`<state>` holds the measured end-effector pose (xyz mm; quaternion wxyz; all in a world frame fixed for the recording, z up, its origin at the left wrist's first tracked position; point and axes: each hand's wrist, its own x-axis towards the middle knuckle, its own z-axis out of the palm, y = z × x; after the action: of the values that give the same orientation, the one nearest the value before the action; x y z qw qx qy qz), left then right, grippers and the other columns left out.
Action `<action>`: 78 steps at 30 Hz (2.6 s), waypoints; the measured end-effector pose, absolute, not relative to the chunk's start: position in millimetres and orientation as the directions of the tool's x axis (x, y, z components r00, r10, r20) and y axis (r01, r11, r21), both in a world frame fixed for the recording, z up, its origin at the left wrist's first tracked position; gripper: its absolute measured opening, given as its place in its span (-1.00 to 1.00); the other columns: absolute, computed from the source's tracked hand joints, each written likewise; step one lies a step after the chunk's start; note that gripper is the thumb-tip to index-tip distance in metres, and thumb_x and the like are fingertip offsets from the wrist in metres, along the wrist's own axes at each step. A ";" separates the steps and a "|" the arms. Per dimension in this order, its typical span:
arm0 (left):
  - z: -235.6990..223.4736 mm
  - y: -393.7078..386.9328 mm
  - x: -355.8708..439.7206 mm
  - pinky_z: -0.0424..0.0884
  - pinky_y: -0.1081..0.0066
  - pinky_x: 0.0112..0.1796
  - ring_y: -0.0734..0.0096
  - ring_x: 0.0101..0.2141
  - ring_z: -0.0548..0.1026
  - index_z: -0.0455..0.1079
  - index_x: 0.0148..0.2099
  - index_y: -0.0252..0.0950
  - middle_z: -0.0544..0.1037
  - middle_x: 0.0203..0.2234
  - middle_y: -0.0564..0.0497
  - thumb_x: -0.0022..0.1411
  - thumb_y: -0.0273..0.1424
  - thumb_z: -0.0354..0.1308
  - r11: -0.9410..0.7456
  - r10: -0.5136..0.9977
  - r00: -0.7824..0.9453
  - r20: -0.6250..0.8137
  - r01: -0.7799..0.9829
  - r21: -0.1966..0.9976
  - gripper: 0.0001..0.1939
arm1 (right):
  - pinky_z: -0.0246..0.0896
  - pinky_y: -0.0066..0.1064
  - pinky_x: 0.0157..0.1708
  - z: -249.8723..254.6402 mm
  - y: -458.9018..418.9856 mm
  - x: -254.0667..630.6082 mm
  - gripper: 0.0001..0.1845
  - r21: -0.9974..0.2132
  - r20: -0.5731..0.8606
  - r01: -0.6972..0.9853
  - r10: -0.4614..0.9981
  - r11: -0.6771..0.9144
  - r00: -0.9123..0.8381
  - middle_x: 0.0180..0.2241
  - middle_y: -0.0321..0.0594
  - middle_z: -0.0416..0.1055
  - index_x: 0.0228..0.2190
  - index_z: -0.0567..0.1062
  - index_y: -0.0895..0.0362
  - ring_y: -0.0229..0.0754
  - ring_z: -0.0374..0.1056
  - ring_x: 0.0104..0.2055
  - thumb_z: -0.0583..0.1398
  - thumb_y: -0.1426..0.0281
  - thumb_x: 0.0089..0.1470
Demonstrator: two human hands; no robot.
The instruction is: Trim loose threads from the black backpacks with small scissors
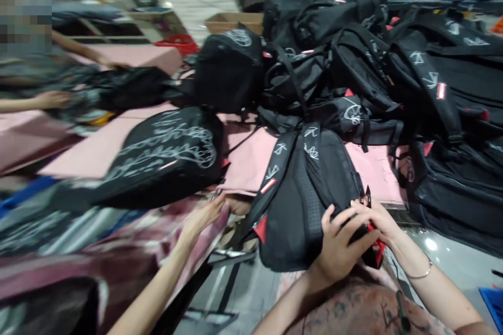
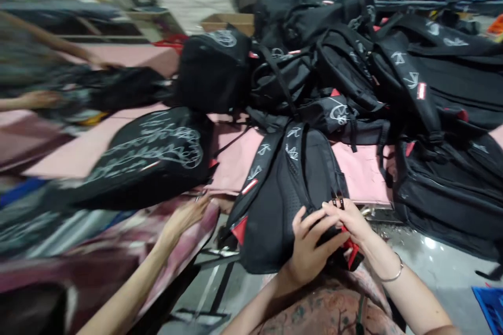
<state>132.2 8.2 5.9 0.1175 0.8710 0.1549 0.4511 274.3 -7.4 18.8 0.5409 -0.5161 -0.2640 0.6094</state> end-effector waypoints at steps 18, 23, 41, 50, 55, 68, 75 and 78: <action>42.9 45.5 68.6 0.15 0.55 -0.60 0.64 -0.69 0.20 0.24 -0.26 -0.33 0.31 -0.68 0.16 0.11 -0.24 0.11 0.417 0.887 0.350 -0.301 -0.325 0.849 -0.74 | 0.12 -0.48 -0.49 -27.4 -65.1 308.7 -0.64 -0.706 -0.131 0.642 0.946 -0.299 0.296 -0.49 -0.29 0.36 -0.38 0.41 0.16 -0.27 0.23 -0.52 0.09 0.09 0.03; 42.7 36.9 79.9 0.15 0.55 -0.53 0.58 -0.64 0.31 0.35 -0.37 -0.38 0.43 -0.65 0.05 0.07 -0.24 0.13 0.378 0.868 0.367 -0.335 -0.052 0.924 -0.74 | 0.18 -0.39 -0.17 13.1 -50.0 296.6 -0.71 -0.748 0.222 0.661 0.918 -0.057 0.329 -0.18 -0.18 0.38 -0.12 0.34 0.09 -0.18 0.30 -0.16 0.01 0.27 0.16; 36.2 27.3 93.2 0.17 0.54 -0.59 0.57 -0.72 0.31 0.36 -0.45 -0.34 0.38 -0.74 0.10 0.13 -0.23 0.08 0.201 0.903 0.375 -0.209 0.059 0.978 -0.73 | 0.17 -0.39 -0.33 31.9 -8.3 251.3 -0.79 -0.658 0.441 0.682 0.898 0.318 0.006 -0.37 -0.16 0.41 -0.23 0.41 0.16 -0.23 0.30 -0.34 0.02 0.40 0.16; 39.0 28.1 89.7 0.03 0.67 -0.72 0.78 -0.79 -0.01 0.33 -0.37 -0.35 0.19 -0.73 0.18 0.08 -0.34 0.15 0.647 0.716 0.624 -0.314 -0.422 0.635 -0.84 | 0.18 -0.40 -0.26 33.2 -5.8 251.7 -0.82 -0.875 0.287 0.447 0.943 0.187 0.169 -0.32 -0.20 0.41 -0.28 0.42 0.13 -0.23 0.32 -0.28 0.06 0.38 0.10; 35.5 27.4 93.1 -0.16 0.75 -0.78 0.88 -0.79 -0.24 0.36 -0.28 -0.40 0.10 -0.72 0.23 0.02 -0.42 0.18 0.904 0.408 0.887 -0.217 -0.359 0.233 -0.81 | 0.10 -0.51 -0.49 31.8 7.1 241.4 -0.79 -0.999 -0.034 -0.026 0.979 -0.029 0.201 -0.53 -0.35 0.23 -0.35 0.36 0.16 -0.33 0.16 -0.50 0.17 0.30 -0.07; 11.4 22.0 91.9 0.35 0.48 -0.41 0.41 -0.48 0.47 0.46 -0.28 -0.30 0.54 -0.51 0.01 -0.06 -0.24 0.26 0.498 0.820 0.393 -0.416 -0.130 0.857 -0.70 | -0.18 -0.53 -0.58 18.5 19.6 244.3 -0.57 -0.983 -0.133 -0.155 0.966 -0.100 0.223 -0.62 -0.41 -0.03 -0.59 0.18 0.18 -0.41 -0.11 -0.57 0.21 0.12 -0.10; 19.7 36.1 76.3 0.38 0.45 -0.29 0.38 -0.39 0.49 0.47 -0.31 -0.35 0.54 -0.43 -0.06 0.06 -0.28 0.16 0.191 0.902 0.379 -0.205 0.074 0.979 -0.78 | 0.01 -0.49 -0.51 12.5 2.3 279.7 -0.63 -0.981 -0.100 0.147 0.978 -0.128 0.184 -0.56 -0.34 0.14 -0.51 0.30 0.18 -0.33 0.08 -0.52 0.17 0.11 -0.04; 13.4 59.1 39.0 0.39 0.41 -0.26 0.38 -0.40 0.50 0.43 -0.23 -0.37 0.54 -0.39 -0.09 0.06 -0.26 0.16 0.179 0.973 0.142 -0.180 0.025 0.984 -0.71 | 0.11 -0.41 -0.45 4.2 -8.3 316.3 -0.61 -0.867 -0.012 0.455 0.922 -0.202 0.388 -0.49 -0.24 0.29 -0.39 0.38 0.20 -0.24 0.21 -0.47 0.17 0.10 -0.08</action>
<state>39.0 59.1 13.4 0.5748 0.4903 0.5089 0.4126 316.3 -8.3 4.2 0.4145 -0.7225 -0.4765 0.2814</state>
